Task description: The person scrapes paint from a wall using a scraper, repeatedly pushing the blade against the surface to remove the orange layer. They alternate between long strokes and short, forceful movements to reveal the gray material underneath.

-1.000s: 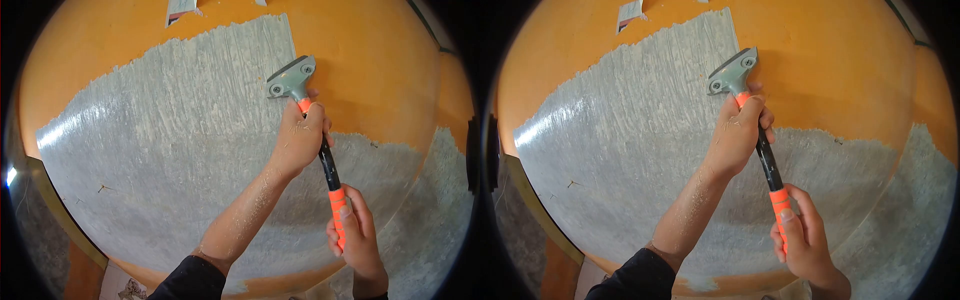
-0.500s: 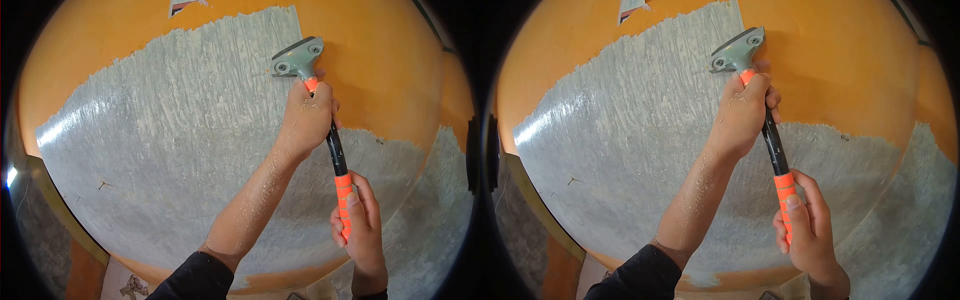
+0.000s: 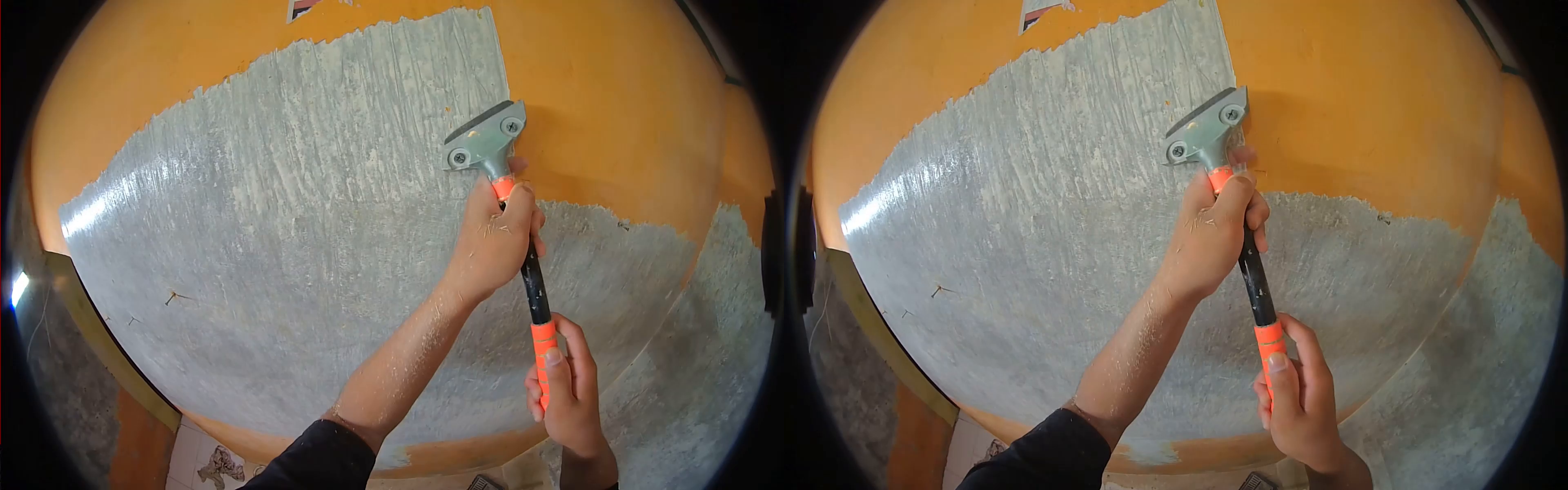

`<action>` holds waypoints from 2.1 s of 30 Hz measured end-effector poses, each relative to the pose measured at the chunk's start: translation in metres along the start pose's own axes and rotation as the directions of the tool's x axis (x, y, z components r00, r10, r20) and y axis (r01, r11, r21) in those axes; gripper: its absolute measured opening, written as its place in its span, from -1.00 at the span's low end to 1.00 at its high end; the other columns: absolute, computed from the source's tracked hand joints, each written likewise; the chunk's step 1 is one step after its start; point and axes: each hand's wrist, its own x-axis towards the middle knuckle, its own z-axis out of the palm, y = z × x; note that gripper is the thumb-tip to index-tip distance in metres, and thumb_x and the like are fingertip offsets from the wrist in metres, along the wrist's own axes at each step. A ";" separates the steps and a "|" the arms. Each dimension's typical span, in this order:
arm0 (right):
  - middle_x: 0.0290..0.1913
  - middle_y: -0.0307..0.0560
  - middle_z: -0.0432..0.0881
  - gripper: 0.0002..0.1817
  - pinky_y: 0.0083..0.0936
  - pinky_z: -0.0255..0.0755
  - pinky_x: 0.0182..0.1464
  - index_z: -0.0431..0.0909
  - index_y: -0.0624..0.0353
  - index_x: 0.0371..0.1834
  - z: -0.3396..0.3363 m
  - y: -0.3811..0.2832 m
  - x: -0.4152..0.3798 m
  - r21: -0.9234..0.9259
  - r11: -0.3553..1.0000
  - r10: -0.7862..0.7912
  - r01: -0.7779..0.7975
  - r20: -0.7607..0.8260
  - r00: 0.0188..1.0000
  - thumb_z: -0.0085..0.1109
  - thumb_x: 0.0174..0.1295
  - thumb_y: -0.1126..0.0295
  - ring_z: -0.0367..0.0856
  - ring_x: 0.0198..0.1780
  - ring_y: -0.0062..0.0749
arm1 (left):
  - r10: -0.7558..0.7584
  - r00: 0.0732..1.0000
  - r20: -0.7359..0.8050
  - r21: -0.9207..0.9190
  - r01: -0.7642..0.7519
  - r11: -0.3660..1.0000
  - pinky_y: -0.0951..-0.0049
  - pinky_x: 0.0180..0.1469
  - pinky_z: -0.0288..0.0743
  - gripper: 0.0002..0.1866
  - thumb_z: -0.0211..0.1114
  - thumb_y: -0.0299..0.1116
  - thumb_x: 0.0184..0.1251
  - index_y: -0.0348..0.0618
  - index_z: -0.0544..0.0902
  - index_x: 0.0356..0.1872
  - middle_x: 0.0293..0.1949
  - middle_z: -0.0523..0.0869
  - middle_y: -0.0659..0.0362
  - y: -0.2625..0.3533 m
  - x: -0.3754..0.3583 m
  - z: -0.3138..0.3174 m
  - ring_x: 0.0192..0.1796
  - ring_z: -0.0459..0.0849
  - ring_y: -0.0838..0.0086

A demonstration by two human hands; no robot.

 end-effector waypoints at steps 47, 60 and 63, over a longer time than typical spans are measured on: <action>-0.51 -0.18 0.45 -0.44 -0.57 0.31 -0.55 0.46 0.25 0.18 -0.024 0.321 -0.156 0.259 0.784 0.561 -0.564 0.093 0.823 -0.23 0.57 -0.06 0.41 -0.60 -0.55 | -0.745 0.658 -0.107 -0.061 0.744 0.665 0.47 -0.45 0.46 -0.72 -0.01 -0.09 0.63 -0.10 0.32 -0.03 -0.56 0.39 0.28 -0.243 -0.254 0.016 -0.58 0.49 0.54; -0.46 -0.07 0.40 -0.36 -0.47 0.29 -0.55 0.12 0.02 0.50 -0.091 0.261 -0.092 0.793 0.209 0.012 -0.572 0.583 0.812 -0.14 0.52 -0.10 0.36 -0.62 -0.41 | -0.460 0.887 -0.043 0.046 0.462 0.886 0.55 -0.57 0.27 -0.70 -0.13 -0.13 0.67 -0.12 0.28 0.13 -0.62 0.35 0.29 -0.196 -0.147 0.081 -0.68 0.33 0.60; -0.48 -0.09 0.39 -0.36 -0.48 0.29 -0.57 0.11 -0.06 0.52 -0.097 0.283 -0.101 0.768 0.132 0.019 -0.627 0.630 0.776 -0.12 0.51 -0.11 0.32 -0.64 -0.45 | -0.478 0.874 -0.084 0.048 0.483 0.874 0.56 -0.57 0.28 -0.71 -0.13 -0.14 0.67 -0.13 0.30 0.12 -0.62 0.35 0.29 -0.215 -0.167 0.083 -0.69 0.34 0.59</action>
